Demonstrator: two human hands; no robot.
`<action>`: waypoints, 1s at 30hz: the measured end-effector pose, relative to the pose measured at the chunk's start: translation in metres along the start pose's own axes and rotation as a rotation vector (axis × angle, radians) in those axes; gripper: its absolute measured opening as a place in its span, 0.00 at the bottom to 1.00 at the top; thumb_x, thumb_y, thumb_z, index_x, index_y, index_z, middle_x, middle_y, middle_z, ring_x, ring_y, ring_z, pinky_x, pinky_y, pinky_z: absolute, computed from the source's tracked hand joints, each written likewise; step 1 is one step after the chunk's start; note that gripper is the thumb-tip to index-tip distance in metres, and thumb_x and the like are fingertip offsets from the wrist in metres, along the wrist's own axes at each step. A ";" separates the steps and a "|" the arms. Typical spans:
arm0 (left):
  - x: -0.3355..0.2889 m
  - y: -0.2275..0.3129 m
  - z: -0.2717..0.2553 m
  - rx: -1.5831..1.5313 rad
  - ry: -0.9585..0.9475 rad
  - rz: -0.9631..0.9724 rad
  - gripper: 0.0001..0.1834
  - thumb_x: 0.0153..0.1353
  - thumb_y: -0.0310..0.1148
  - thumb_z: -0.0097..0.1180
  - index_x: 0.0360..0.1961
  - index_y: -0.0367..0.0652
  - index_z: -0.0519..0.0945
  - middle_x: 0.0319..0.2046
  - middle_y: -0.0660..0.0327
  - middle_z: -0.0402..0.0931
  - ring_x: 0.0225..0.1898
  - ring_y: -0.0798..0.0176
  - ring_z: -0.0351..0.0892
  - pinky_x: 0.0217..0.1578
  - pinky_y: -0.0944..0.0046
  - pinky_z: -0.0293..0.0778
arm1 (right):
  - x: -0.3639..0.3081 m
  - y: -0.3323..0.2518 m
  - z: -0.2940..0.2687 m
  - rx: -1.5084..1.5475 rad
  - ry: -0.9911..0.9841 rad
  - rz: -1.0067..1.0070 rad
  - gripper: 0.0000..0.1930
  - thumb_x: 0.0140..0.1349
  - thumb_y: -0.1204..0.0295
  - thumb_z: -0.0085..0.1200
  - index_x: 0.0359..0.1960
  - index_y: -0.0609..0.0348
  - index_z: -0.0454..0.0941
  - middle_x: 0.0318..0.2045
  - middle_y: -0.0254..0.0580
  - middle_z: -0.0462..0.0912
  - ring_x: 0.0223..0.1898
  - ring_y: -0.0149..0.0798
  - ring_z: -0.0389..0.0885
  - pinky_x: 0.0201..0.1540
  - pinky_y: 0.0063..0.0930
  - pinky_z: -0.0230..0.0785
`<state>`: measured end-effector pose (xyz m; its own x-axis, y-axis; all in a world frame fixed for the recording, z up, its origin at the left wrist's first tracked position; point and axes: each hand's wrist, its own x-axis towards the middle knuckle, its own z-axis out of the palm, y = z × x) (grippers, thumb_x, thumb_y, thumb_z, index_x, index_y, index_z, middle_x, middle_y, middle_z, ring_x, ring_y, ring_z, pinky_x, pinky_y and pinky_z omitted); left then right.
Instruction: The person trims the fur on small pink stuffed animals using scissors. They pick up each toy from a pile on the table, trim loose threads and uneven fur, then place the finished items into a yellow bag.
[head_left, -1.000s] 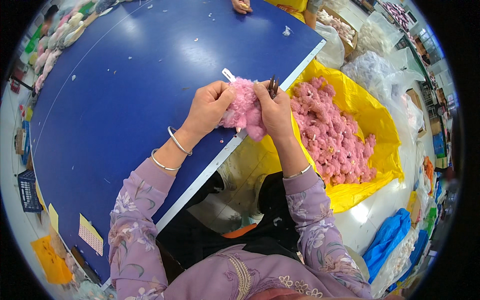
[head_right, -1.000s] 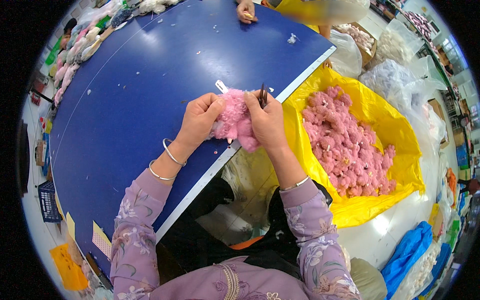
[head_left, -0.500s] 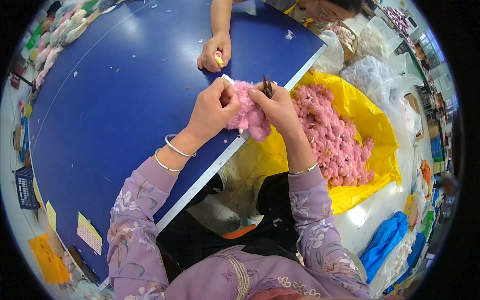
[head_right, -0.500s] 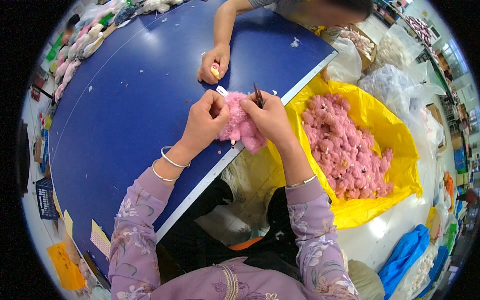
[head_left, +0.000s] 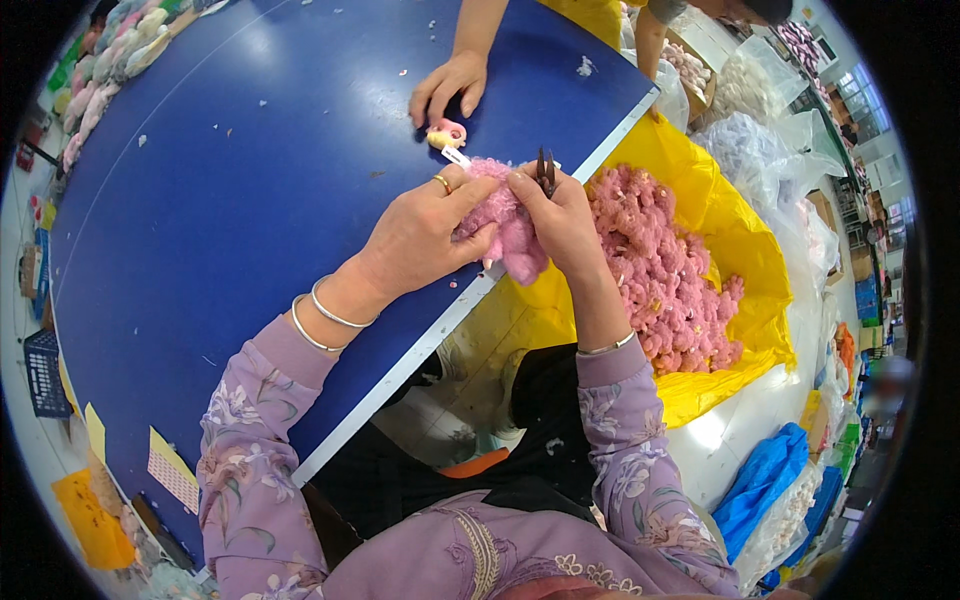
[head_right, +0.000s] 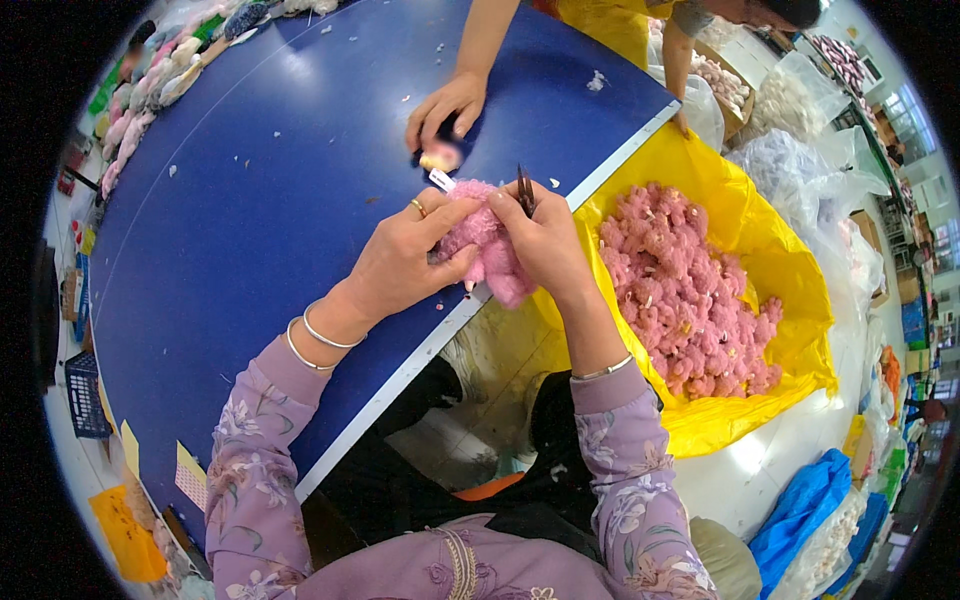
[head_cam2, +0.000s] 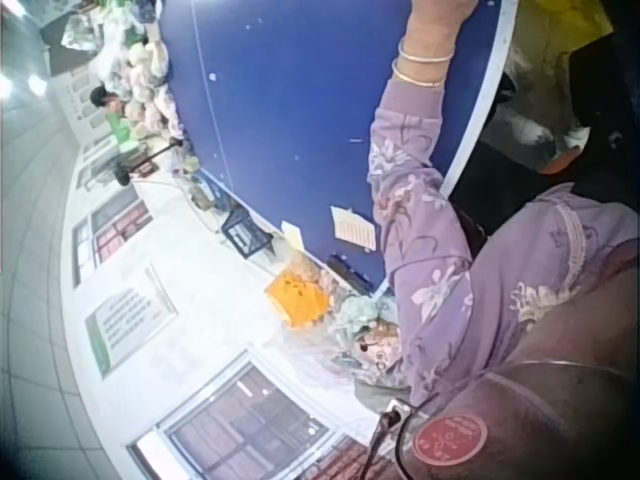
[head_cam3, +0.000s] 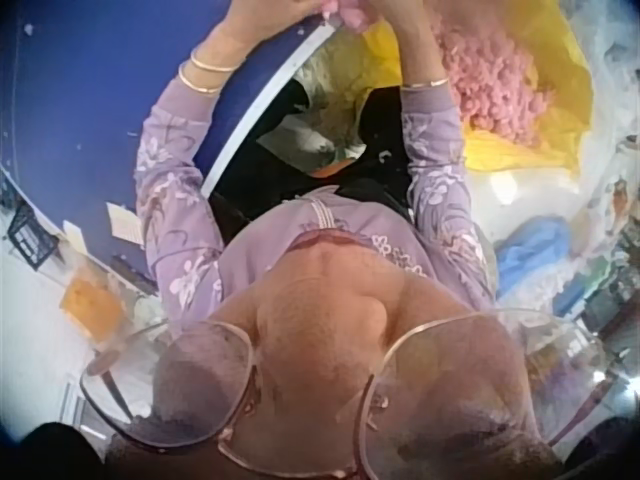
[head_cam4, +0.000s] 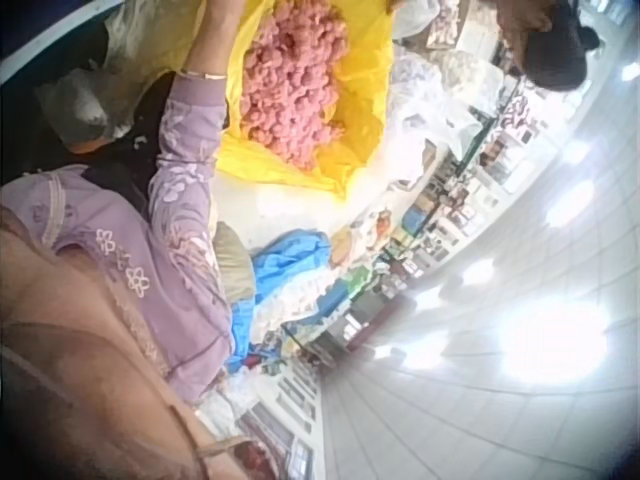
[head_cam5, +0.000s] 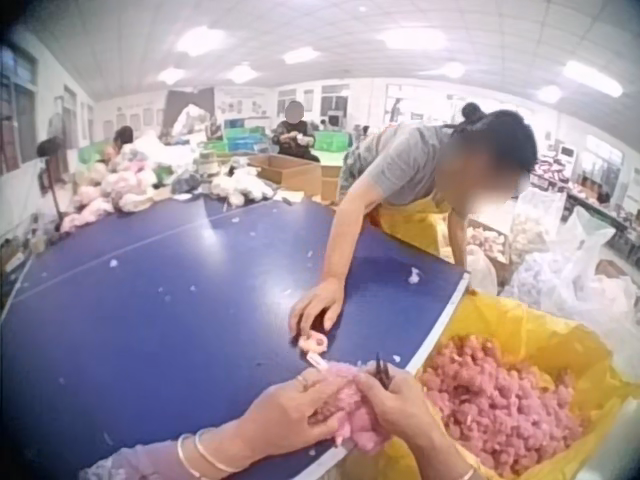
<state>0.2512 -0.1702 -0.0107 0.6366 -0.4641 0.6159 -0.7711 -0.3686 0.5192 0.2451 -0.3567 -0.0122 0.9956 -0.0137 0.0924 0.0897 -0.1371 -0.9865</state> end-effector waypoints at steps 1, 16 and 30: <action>-0.001 -0.001 0.001 0.002 -0.005 -0.003 0.20 0.49 0.29 0.61 0.46 0.40 0.76 0.34 0.53 0.73 0.31 0.51 0.77 0.31 0.59 0.75 | 0.000 0.001 0.000 0.000 0.000 -0.004 0.11 0.64 0.67 0.54 0.30 0.64 0.76 0.21 0.26 0.72 0.25 0.21 0.66 0.27 0.20 0.61; 0.007 0.001 -0.010 0.021 -0.193 -0.192 0.21 0.50 0.34 0.60 0.46 0.39 0.76 0.34 0.50 0.77 0.33 0.48 0.78 0.33 0.55 0.74 | -0.005 -0.003 0.012 -0.135 -0.052 -0.065 0.11 0.64 0.70 0.53 0.29 0.66 0.73 0.20 0.33 0.72 0.24 0.24 0.66 0.27 0.24 0.62; -0.025 -0.001 -0.015 0.016 -0.132 -0.095 0.27 0.49 0.35 0.64 0.51 0.42 0.74 0.33 0.51 0.78 0.30 0.49 0.80 0.30 0.57 0.76 | -0.004 -0.066 -0.005 -0.349 -0.261 0.041 0.20 0.70 0.59 0.41 0.33 0.66 0.76 0.22 0.33 0.71 0.25 0.26 0.67 0.28 0.24 0.63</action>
<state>0.2361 -0.1456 -0.0179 0.6999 -0.5279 0.4811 -0.7085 -0.4280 0.5611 0.2353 -0.3526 0.0528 0.9755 0.2185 -0.0269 0.0807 -0.4685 -0.8798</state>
